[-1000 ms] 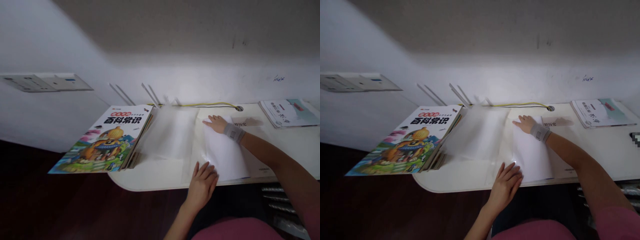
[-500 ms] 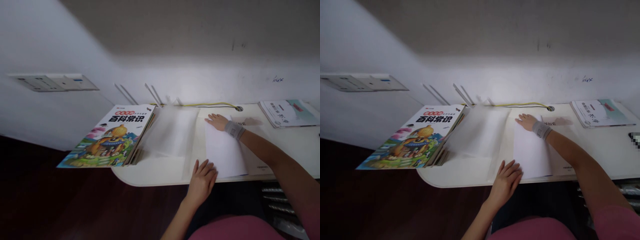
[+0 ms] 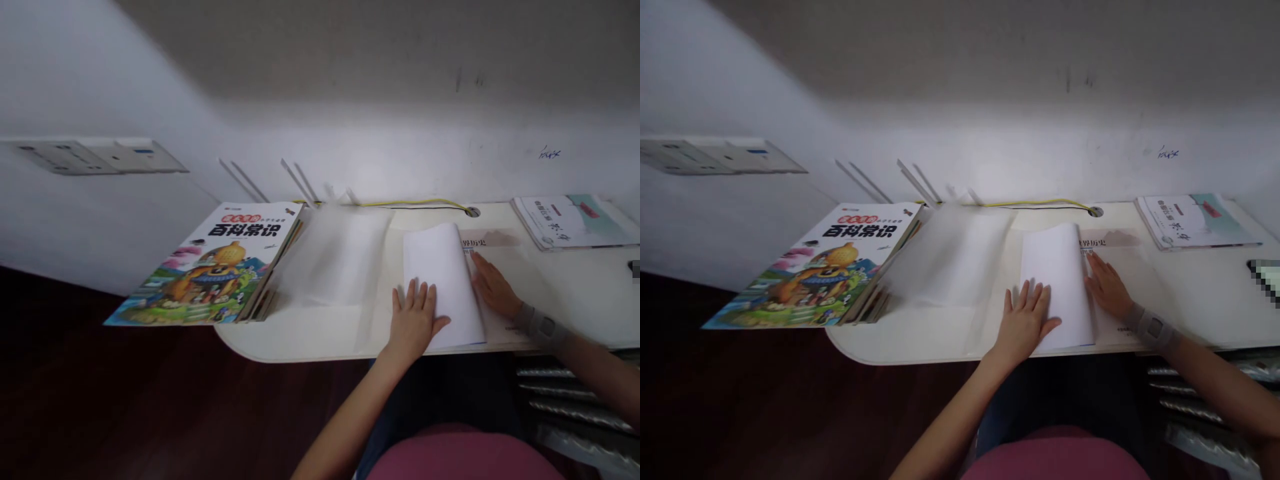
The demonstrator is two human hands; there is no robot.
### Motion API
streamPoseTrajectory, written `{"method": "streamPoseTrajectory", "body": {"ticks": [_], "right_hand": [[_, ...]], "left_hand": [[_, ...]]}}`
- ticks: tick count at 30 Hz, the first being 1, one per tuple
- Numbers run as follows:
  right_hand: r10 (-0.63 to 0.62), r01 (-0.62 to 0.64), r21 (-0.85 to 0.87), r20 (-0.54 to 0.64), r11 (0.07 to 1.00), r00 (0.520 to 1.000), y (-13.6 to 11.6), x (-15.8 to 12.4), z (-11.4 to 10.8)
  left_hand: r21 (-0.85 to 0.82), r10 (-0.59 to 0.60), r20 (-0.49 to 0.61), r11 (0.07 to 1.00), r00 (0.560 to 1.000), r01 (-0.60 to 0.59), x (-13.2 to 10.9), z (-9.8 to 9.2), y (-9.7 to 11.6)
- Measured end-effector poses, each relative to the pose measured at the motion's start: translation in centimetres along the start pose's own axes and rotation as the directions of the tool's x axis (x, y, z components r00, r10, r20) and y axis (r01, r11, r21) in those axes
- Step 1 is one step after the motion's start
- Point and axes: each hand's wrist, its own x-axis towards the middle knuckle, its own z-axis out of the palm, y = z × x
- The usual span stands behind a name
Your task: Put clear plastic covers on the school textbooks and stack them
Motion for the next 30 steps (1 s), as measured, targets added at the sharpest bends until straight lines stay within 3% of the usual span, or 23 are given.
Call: {"method": "streamPoseTrajectory", "body": {"ticks": [6, 14, 20, 24, 28, 30], "right_hand": [[-0.049, 0.059, -0.094, 0.102, 0.994, 0.994, -1.2, -0.5, -0.4], [-0.065, 0.094, -0.183, 0.154, 0.979, 0.986, -1.5, -0.5, -0.4], [-0.081, 0.116, -0.221, 0.163, 0.968, 0.983, -1.7, -0.5, -0.6], [-0.095, 0.132, -0.222, 0.169, 0.966, 0.981, -1.7, -0.5, -0.6], [-0.107, 0.138, -0.220, 0.146, 0.966, 0.983, -1.5, -0.6, -0.4], [-0.111, 0.141, -0.217, 0.143, 0.966, 0.983, -1.5, -0.6, -0.3]], "left_hand": [[0.114, -0.054, 0.138, 0.993, 0.989, 0.038, 0.8, 0.4, -1.1], [0.151, -0.112, 0.181, 0.985, 0.977, 0.085, -0.1, -0.3, -1.9], [0.146, -0.159, 0.237, 0.981, 0.958, 0.127, 0.6, -1.5, -2.7], [0.117, -0.127, 0.131, 0.987, 0.983, 0.112, 0.3, -1.2, -0.8], [-0.012, 0.019, 0.052, 1.000, 0.998, -0.019, 0.1, 0.7, 2.6], [-0.030, 0.013, 0.053, 0.999, 0.999, -0.012, 0.4, 1.7, 3.6]]}}
